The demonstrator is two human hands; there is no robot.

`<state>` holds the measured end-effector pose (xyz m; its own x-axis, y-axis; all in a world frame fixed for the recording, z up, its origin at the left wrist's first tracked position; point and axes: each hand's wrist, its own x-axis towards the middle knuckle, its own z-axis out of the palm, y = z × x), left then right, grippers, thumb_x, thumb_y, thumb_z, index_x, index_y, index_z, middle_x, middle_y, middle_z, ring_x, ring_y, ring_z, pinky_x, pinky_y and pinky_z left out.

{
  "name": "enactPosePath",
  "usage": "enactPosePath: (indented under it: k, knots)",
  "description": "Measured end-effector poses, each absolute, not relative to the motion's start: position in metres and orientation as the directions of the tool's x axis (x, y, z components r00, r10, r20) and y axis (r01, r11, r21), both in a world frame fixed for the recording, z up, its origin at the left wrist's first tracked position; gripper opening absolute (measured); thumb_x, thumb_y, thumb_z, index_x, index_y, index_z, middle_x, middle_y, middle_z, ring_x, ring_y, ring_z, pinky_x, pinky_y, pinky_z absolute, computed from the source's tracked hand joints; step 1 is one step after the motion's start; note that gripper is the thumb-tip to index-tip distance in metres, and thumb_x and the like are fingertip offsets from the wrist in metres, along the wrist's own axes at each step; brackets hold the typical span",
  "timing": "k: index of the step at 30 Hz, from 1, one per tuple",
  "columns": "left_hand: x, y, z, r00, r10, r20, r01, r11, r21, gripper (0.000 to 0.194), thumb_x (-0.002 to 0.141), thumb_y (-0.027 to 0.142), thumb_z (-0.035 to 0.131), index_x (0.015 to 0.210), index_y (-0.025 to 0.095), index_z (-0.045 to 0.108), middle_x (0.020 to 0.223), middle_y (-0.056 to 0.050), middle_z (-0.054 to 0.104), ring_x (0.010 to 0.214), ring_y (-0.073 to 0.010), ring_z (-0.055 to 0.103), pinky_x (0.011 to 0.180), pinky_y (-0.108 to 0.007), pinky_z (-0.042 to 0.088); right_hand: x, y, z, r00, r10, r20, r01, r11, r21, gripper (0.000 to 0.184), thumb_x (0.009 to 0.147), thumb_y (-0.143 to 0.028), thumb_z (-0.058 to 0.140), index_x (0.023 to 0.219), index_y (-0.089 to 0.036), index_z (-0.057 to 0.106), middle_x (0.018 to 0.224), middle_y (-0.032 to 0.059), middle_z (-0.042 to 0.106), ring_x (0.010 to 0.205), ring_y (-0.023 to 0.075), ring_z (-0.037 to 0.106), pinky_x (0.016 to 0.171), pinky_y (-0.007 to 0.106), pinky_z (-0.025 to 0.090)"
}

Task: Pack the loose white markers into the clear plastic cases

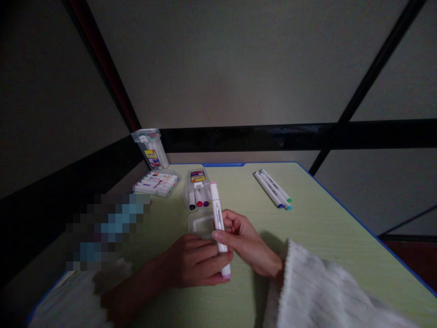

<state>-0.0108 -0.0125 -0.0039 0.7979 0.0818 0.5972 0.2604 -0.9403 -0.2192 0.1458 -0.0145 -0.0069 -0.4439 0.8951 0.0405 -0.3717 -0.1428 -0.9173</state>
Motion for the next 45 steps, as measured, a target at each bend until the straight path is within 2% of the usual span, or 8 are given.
enactPosePath:
  k: [6, 19, 28, 35, 41, 45]
  knots:
    - [-0.0083, -0.0132, -0.0010, 0.748, -0.003, 0.663, 0.206, -0.950, -0.236, 0.025, 0.088, 0.032, 0.046, 0.085, 0.009, 0.057, 0.064, 0.001, 0.060, 0.060, -0.0097, 0.058, 0.044, -0.023, 0.040, 0.1453, -0.0159, -0.0077, -0.503, 0.864, 0.026, -0.344, -0.173, -0.923, 0.031, 0.065, -0.033, 0.072, 0.079, -0.015, 0.052, 0.062, -0.0060, 0.049, 0.050, 0.0035, 0.038, 0.044, 0.015, 0.027]
    - [-0.0077, -0.0155, -0.0004, 0.741, -0.021, 0.671, 0.203, -0.945, -0.255, 0.029, 0.086, 0.038, 0.050, 0.075, 0.011, 0.056, 0.055, 0.003, 0.054, 0.052, -0.0093, 0.053, 0.039, -0.025, 0.032, 0.1434, -0.0168, -0.0060, -0.543, 0.840, 0.015, -0.339, -0.203, -0.918, 0.029, 0.065, -0.034, 0.072, 0.075, -0.015, 0.052, 0.058, -0.0068, 0.047, 0.047, 0.0037, 0.034, 0.041, 0.016, 0.023]
    - [-0.0068, -0.0169, 0.0009, 0.683, -0.027, 0.730, 0.221, -0.945, -0.242, 0.029, 0.089, 0.033, 0.043, 0.077, 0.010, 0.056, 0.051, 0.004, 0.051, 0.048, -0.0082, 0.049, 0.036, -0.025, 0.028, 0.1441, -0.0165, -0.0079, -0.533, 0.845, -0.031, -0.387, -0.276, -0.880, 0.029, 0.069, -0.037, 0.069, 0.083, -0.014, 0.057, 0.064, -0.0042, 0.047, 0.053, 0.0052, 0.038, 0.047, 0.016, 0.031]
    - [-0.0065, -0.0157, -0.0032, 0.670, -0.078, 0.738, 0.177, -0.949, -0.261, 0.029, 0.085, 0.036, 0.050, 0.082, 0.008, 0.056, 0.053, 0.004, 0.052, 0.048, -0.0079, 0.051, 0.035, -0.024, 0.028, 0.1457, -0.0163, -0.0078, -0.551, 0.833, -0.043, -0.360, -0.283, -0.889, 0.026, 0.070, -0.036, 0.068, 0.082, -0.015, 0.058, 0.063, -0.0041, 0.047, 0.053, 0.0064, 0.037, 0.048, 0.017, 0.031]
    - [-0.0047, -0.0159, -0.0057, 0.653, -0.074, 0.754, 0.180, -0.952, -0.249, 0.031, 0.087, 0.036, 0.047, 0.079, 0.008, 0.057, 0.051, 0.003, 0.054, 0.047, -0.0084, 0.053, 0.036, -0.024, 0.031, 0.1462, -0.0160, -0.0058, -0.571, 0.816, -0.086, -0.313, -0.313, -0.897, 0.024, 0.067, -0.035, 0.069, 0.075, -0.014, 0.060, 0.059, -0.0045, 0.045, 0.051, 0.0063, 0.034, 0.045, 0.017, 0.028]
    - [-0.0054, -0.0148, -0.0076, 0.651, -0.072, 0.756, 0.188, -0.949, -0.252, 0.031, 0.087, 0.037, 0.046, 0.077, 0.010, 0.057, 0.053, 0.003, 0.055, 0.047, -0.0088, 0.054, 0.036, -0.024, 0.031, 0.1463, -0.0155, -0.0067, -0.553, 0.824, -0.121, -0.312, -0.340, -0.887, 0.025, 0.067, -0.034, 0.070, 0.074, -0.013, 0.060, 0.060, -0.0043, 0.047, 0.052, 0.0055, 0.038, 0.047, 0.016, 0.030]
